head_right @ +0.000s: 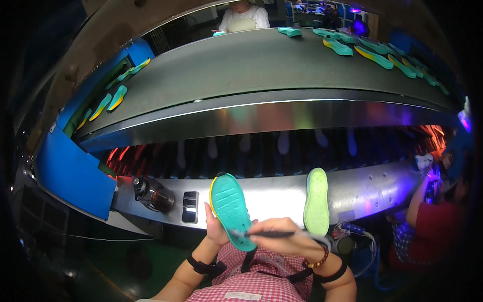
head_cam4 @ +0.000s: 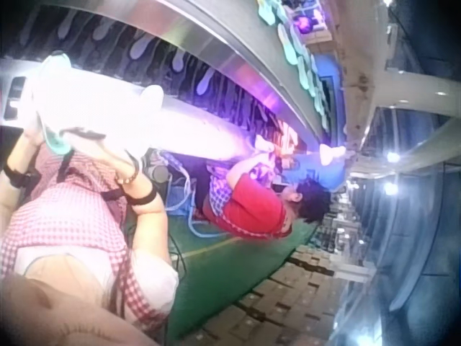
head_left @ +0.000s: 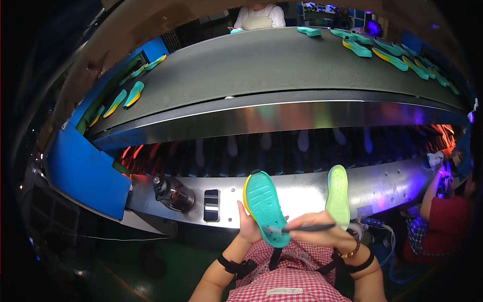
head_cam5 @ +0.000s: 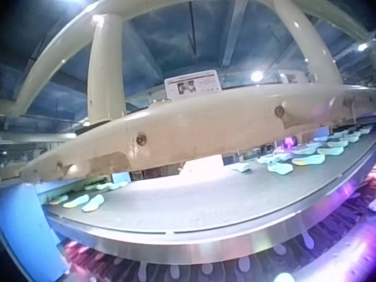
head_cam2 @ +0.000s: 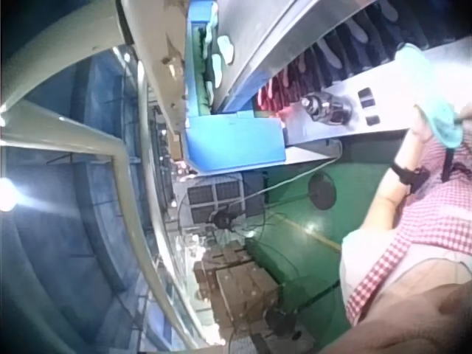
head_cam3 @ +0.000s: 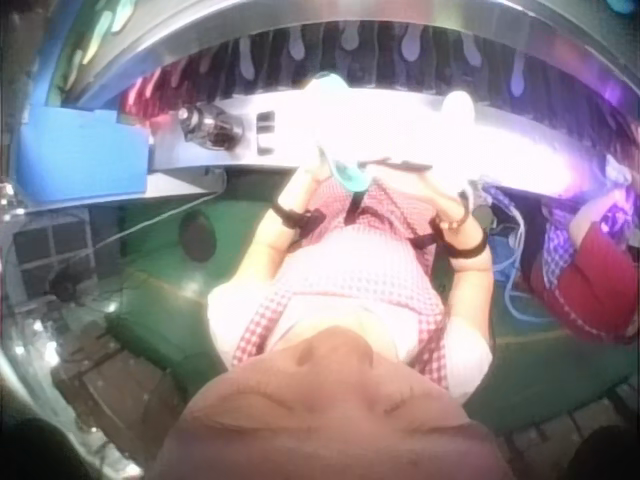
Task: Apply glue or adhesive to the inside of shoe soles using a brush tool at a manufacturing workstation.
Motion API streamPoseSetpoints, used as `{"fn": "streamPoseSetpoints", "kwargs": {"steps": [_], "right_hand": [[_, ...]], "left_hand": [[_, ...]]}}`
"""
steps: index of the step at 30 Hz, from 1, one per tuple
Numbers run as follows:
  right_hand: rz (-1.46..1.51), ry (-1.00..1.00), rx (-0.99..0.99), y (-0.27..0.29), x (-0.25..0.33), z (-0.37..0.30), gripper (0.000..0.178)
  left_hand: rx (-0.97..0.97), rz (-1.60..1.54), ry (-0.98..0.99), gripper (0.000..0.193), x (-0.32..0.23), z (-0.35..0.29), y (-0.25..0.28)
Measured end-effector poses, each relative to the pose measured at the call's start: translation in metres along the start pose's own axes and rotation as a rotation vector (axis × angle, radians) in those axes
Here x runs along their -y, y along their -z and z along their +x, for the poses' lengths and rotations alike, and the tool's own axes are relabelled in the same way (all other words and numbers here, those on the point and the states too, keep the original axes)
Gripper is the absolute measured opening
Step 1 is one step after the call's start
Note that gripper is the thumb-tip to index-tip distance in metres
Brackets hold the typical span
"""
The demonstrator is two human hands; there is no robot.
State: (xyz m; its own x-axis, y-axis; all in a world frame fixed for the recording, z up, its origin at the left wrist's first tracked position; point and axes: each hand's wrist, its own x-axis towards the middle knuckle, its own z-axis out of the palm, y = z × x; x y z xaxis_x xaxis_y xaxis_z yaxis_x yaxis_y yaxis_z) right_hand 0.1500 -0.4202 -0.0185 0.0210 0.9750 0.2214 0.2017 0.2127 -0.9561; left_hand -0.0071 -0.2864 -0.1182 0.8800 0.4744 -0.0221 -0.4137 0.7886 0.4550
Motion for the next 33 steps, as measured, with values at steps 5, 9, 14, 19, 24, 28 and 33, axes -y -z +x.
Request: {"fn": "streamPoseSetpoints", "kwargs": {"steps": [5, 9, 14, 19, 24, 28, 33], "right_hand": [[0.190, -0.090, -0.323, 0.002, 0.001, 0.028, 0.020], [0.054, 0.158, 0.107, -0.004, 0.014, 0.015, 0.019], [0.054, 0.136, -0.081, 0.001, 0.010, 0.017, 0.019], [0.093, 0.237, 0.100, -0.002, 0.023, 0.007, 0.021], [-0.046, 0.332, 0.115, 0.002, 0.012, 0.005, 0.022], [-0.021, 0.261, 0.063, 0.011, 0.015, 0.004, 0.021], [0.014, 0.264, 0.175, 0.008, 0.011, 0.005, 0.023]], "left_hand": [[0.100, -0.219, 0.050, 0.077, 0.010, 0.003, -0.040], [0.221, -0.058, -0.045, 0.074, -0.002, 0.006, -0.033], [-0.091, 0.045, -0.084, 0.086, -0.003, 0.001, -0.045], [-0.096, 0.007, -0.241, 0.092, -0.016, 0.002, -0.059], [-0.127, 0.087, -0.453, 0.091, -0.033, 0.003, -0.063], [-0.034, 0.082, -0.511, 0.094, -0.040, 0.002, -0.071], [-0.140, 0.144, -0.497, 0.090, -0.043, 0.002, -0.080]]}}
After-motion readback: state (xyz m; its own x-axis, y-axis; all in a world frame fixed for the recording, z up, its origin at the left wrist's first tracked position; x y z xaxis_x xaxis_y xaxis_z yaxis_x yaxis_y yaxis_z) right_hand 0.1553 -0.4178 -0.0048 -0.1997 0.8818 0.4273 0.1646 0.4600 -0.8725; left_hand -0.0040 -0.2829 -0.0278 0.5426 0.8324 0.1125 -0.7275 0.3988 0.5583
